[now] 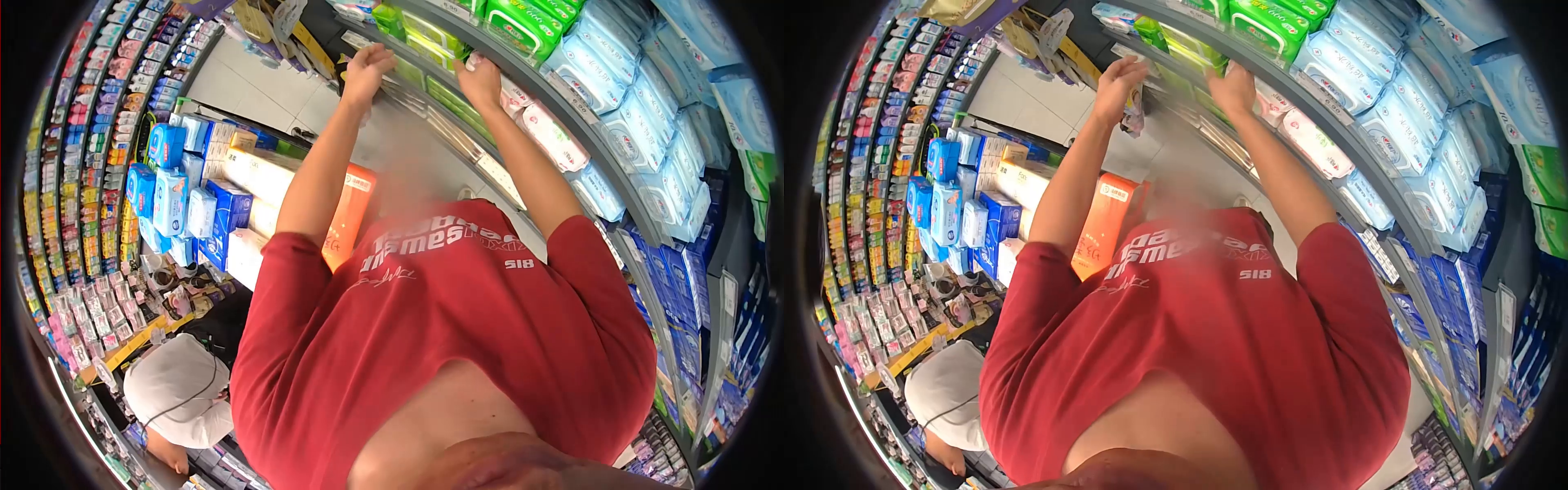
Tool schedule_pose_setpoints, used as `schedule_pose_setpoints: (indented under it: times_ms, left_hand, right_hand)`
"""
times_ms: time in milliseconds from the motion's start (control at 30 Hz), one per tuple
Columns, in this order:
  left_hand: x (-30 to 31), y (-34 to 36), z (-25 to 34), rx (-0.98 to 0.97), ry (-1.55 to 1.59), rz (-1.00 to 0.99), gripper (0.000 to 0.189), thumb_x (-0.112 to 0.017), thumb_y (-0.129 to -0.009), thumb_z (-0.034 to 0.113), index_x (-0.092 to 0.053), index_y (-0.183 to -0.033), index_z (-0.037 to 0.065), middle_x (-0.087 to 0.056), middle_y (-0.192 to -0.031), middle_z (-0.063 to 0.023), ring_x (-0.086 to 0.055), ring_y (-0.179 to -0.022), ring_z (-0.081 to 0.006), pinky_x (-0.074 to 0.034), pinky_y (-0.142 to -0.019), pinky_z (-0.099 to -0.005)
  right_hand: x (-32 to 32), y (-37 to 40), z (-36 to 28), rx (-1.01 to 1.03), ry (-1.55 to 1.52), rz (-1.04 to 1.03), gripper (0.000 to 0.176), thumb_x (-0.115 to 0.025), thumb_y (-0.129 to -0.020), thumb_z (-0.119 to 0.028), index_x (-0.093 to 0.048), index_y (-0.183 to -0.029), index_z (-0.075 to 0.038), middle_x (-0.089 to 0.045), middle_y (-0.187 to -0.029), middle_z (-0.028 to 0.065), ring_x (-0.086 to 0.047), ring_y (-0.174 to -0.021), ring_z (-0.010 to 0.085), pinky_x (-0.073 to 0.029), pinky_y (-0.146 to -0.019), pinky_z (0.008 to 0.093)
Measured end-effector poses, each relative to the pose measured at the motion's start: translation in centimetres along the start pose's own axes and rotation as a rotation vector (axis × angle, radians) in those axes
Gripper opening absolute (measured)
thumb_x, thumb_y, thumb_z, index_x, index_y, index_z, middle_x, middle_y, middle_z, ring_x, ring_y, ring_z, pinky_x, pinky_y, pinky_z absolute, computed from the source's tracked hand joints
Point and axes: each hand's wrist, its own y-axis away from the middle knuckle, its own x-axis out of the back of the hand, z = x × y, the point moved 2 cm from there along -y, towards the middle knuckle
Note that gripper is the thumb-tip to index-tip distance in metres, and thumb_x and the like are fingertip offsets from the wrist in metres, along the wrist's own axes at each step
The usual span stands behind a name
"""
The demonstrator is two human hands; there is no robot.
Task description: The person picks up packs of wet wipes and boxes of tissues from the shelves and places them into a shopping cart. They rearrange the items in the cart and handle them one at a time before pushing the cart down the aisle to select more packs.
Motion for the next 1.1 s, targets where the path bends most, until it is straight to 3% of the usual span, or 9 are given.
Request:
schedule_pose_setpoints:
  times_ms: [100,267,333,667,767,867,967,1033,1100]
  left_hand:
    - [-1.5,-3.7,-0.1,0.091,-0.032,-0.048,0.07,-0.061,-0.083,0.006,-0.028,-0.145,-0.001,-0.046,-0.141,-0.0143,-0.043,-0.129,-0.0278,-0.036,-0.104,-0.0414]
    - [-2.7,-9.3,-0.4,0.108,0.012,-0.041,0.083,-0.062,-0.082,0.005,-0.015,-0.15,0.001,-0.025,-0.154,-0.015,-0.032,-0.137,-0.0283,-0.031,-0.106,-0.0383]
    - [-2.6,-11.8,-1.2,0.029,-0.061,-0.094,0.077,-0.055,-0.088,0.007,-0.011,-0.151,0.004,-0.02,-0.156,-0.0134,-0.031,-0.137,-0.032,-0.029,-0.109,-0.05]
    - [-3.7,-13.3,-0.7,0.209,-0.019,-0.178,0.065,-0.054,-0.089,0.008,-0.026,-0.147,0.01,-0.024,-0.154,-0.0106,-0.026,-0.14,-0.0303,-0.023,-0.108,-0.0586]
    - [-4.0,-13.1,-1.4,0.18,0.057,-0.102,0.065,-0.054,-0.088,0.006,-0.026,-0.147,0.008,-0.026,-0.153,-0.0121,-0.028,-0.138,-0.0303,-0.026,-0.107,-0.0563]
    - [-3.4,-12.6,-2.9,0.06,0.127,0.02,0.065,-0.053,-0.085,0.0,-0.029,-0.146,-0.001,-0.031,-0.15,-0.0176,-0.03,-0.137,-0.0329,-0.026,-0.11,-0.0392]
    - [-1.4,-13.1,-6.2,0.035,0.244,-0.098,0.06,-0.049,-0.081,-0.006,-0.038,-0.14,-0.004,-0.051,-0.133,-0.0191,-0.05,-0.119,-0.031,-0.039,-0.1,-0.0378]
    - [-2.0,-9.0,-3.9,0.05,0.254,-0.005,0.059,-0.049,-0.079,-0.006,-0.043,-0.137,-0.004,-0.057,-0.125,-0.019,-0.058,-0.107,-0.0306,-0.046,-0.092,-0.037]
    - [-1.9,-5.7,-2.5,0.06,0.195,0.13,0.056,-0.052,-0.076,-0.005,-0.048,-0.133,-0.004,-0.061,-0.116,-0.0178,-0.061,-0.098,-0.0288,-0.049,-0.085,-0.036]
  right_hand:
    - [0.2,-2.0,-0.7,0.053,0.068,-0.058,0.066,-0.069,-0.077,-0.048,-0.058,-0.118,0.002,-0.063,-0.109,0.0258,-0.059,-0.103,0.0403,-0.045,-0.09,0.0431]
    - [0.1,-3.6,-1.4,0.074,0.053,-0.232,0.074,-0.067,-0.077,-0.056,-0.056,-0.125,-0.001,-0.057,-0.123,0.0263,-0.054,-0.113,0.0409,-0.043,-0.095,0.0443]
    - [-0.2,-4.5,-1.3,0.107,0.158,-0.282,0.074,-0.063,-0.08,-0.059,-0.053,-0.13,-0.005,-0.051,-0.132,0.0245,-0.05,-0.121,0.039,-0.039,-0.101,0.0439]
    - [0.8,-6.0,-1.7,0.12,0.187,-0.418,0.064,-0.05,-0.087,-0.059,-0.049,-0.137,-0.02,-0.05,-0.139,0.0113,-0.045,-0.128,0.0343,-0.034,-0.105,0.0488]
    - [0.4,-5.9,-1.1,0.082,0.061,-0.434,0.079,-0.06,-0.079,-0.064,-0.051,-0.135,-0.009,-0.044,-0.142,0.0188,-0.042,-0.13,0.0347,-0.033,-0.107,0.0437]
    - [0.6,-4.4,-0.9,0.013,-0.047,-0.44,0.085,-0.061,-0.074,-0.07,-0.056,-0.128,-0.004,-0.051,-0.133,0.0243,-0.048,-0.124,0.0356,-0.037,-0.101,0.0434]
    - [2.2,-2.3,-2.1,0.015,-0.035,-0.331,0.098,-0.059,-0.067,-0.08,-0.062,-0.111,0.008,-0.065,-0.105,0.0264,-0.062,-0.1,0.0382,-0.044,-0.088,0.0415]
    - [1.8,-0.7,-2.1,0.236,-0.379,-0.088,0.071,-0.077,-0.073,-0.052,-0.063,-0.106,0.009,-0.067,-0.1,0.0214,-0.064,-0.092,0.0304,-0.047,-0.084,0.0364]
    - [-0.2,0.5,0.0,0.101,-0.369,-0.116,0.051,-0.082,-0.075,-0.032,-0.061,-0.103,0.005,-0.066,-0.099,0.0131,-0.062,-0.089,0.018,-0.048,-0.081,0.0318]
